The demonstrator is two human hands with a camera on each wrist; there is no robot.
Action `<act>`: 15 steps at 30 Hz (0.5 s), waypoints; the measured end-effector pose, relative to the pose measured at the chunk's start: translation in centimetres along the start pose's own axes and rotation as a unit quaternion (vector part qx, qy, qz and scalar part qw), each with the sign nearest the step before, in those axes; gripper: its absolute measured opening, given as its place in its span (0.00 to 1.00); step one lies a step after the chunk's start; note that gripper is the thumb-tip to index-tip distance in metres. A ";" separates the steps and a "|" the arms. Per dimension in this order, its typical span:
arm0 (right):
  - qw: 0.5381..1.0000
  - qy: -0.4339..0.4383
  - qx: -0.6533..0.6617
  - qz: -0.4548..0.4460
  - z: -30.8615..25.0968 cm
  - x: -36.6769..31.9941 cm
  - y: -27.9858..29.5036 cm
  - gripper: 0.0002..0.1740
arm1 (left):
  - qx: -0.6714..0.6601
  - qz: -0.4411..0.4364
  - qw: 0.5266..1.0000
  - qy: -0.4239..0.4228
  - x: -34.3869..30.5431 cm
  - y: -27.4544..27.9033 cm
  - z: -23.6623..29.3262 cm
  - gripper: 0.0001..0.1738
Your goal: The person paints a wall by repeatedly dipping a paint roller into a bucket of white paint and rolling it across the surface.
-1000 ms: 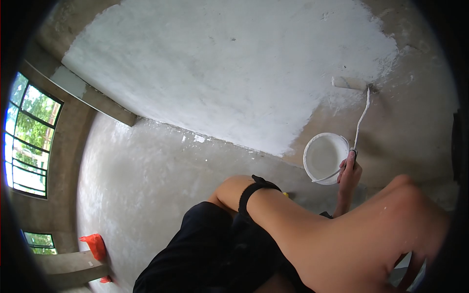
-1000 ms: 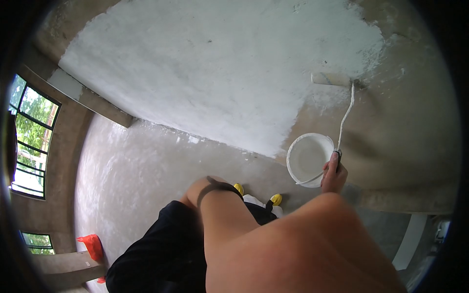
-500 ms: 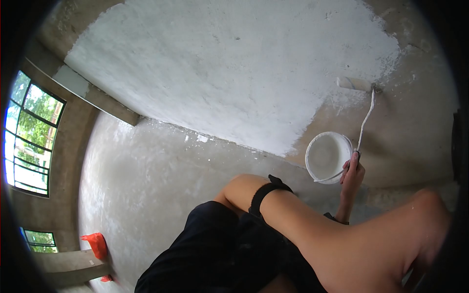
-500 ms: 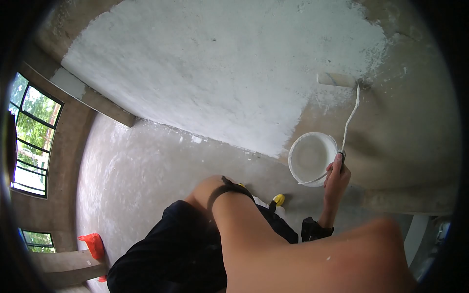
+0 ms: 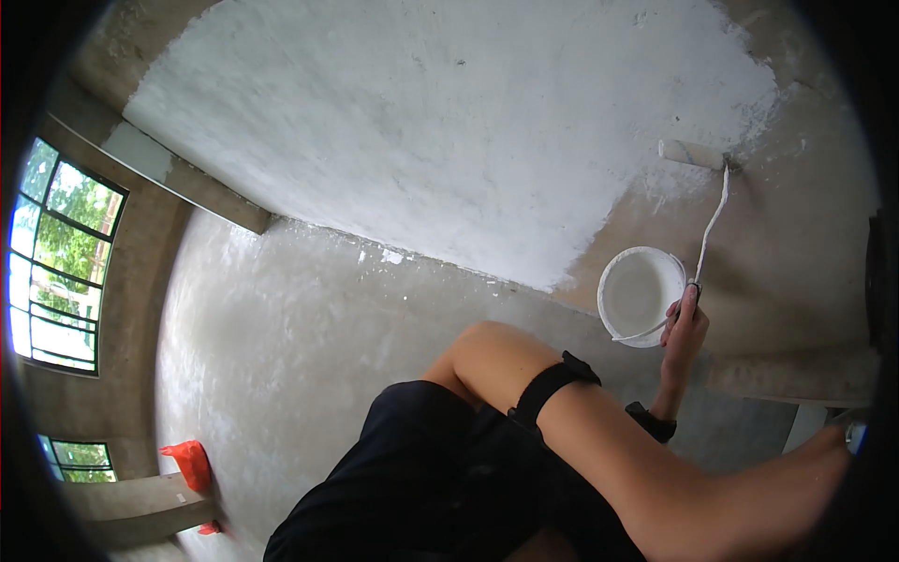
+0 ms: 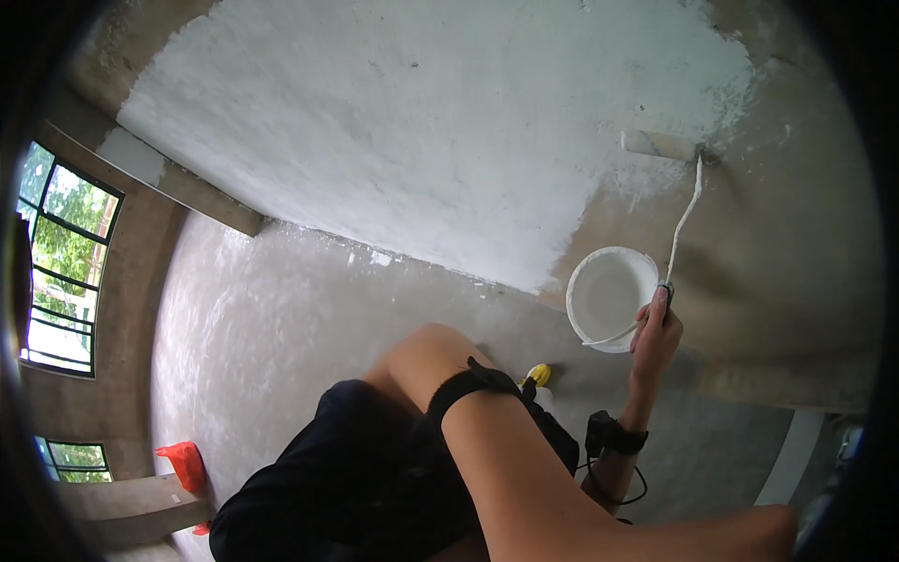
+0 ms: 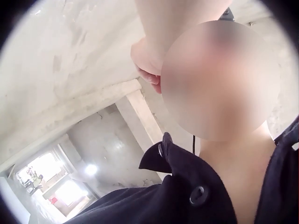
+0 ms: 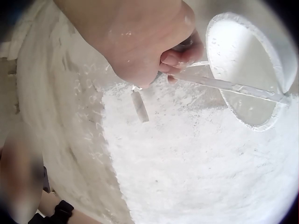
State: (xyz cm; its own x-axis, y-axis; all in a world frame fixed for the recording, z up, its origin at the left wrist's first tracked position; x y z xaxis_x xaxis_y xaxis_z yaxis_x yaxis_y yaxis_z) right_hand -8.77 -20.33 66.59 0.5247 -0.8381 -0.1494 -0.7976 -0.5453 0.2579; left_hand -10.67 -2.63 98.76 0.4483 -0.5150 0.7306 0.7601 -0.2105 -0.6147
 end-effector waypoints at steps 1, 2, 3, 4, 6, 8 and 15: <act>1.000 0.001 0.000 0.001 -0.2 0.0 0.0 0.31 | -0.005 -0.001 1.000 0.004 0.1 -0.2 0.0 0.09; 1.000 -0.002 -0.008 0.002 -0.4 -0.2 -0.1 0.31 | -0.010 -0.002 1.000 0.010 0.1 -0.4 -0.1 0.08; 1.000 -0.005 -0.016 0.004 -0.6 -0.3 -0.2 0.31 | -0.015 -0.001 1.000 0.016 0.1 -0.4 0.1 0.08; 1.000 -0.004 -0.015 0.005 -0.7 -0.3 -0.2 0.31 | -0.020 -0.001 1.000 0.023 0.1 -0.5 0.0 0.08; 1.000 -0.021 0.005 -0.006 -0.6 -0.3 -0.5 0.31 | -0.022 -0.002 0.999 0.040 0.1 -0.6 0.2 0.08; 1.000 -0.012 0.006 -0.009 -0.3 -0.2 -0.5 0.31 | -0.012 -0.014 0.998 0.058 0.1 -0.5 0.3 0.07; 0.999 -0.005 0.039 -0.021 0.0 0.3 -1.1 0.33 | 0.367 -0.180 0.912 -0.022 -0.8 3.2 3.6 0.15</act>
State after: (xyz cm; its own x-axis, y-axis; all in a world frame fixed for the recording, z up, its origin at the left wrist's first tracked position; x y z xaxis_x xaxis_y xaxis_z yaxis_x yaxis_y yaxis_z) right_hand -7.68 -19.96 66.29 0.5545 -0.8149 -0.1688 -0.7963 -0.5785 0.1768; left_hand -6.97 0.11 97.26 0.1129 -0.4850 0.8672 0.9648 0.2620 0.0208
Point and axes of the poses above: each hand's wrist, its own x-axis towards the middle knuckle, its own y-axis out of the back of the hand, z = x × y, the point moved 10 cm from there along x, towards the middle knuckle, and after that the axes turned 6 degrees about -y, right-handed, at the moved point
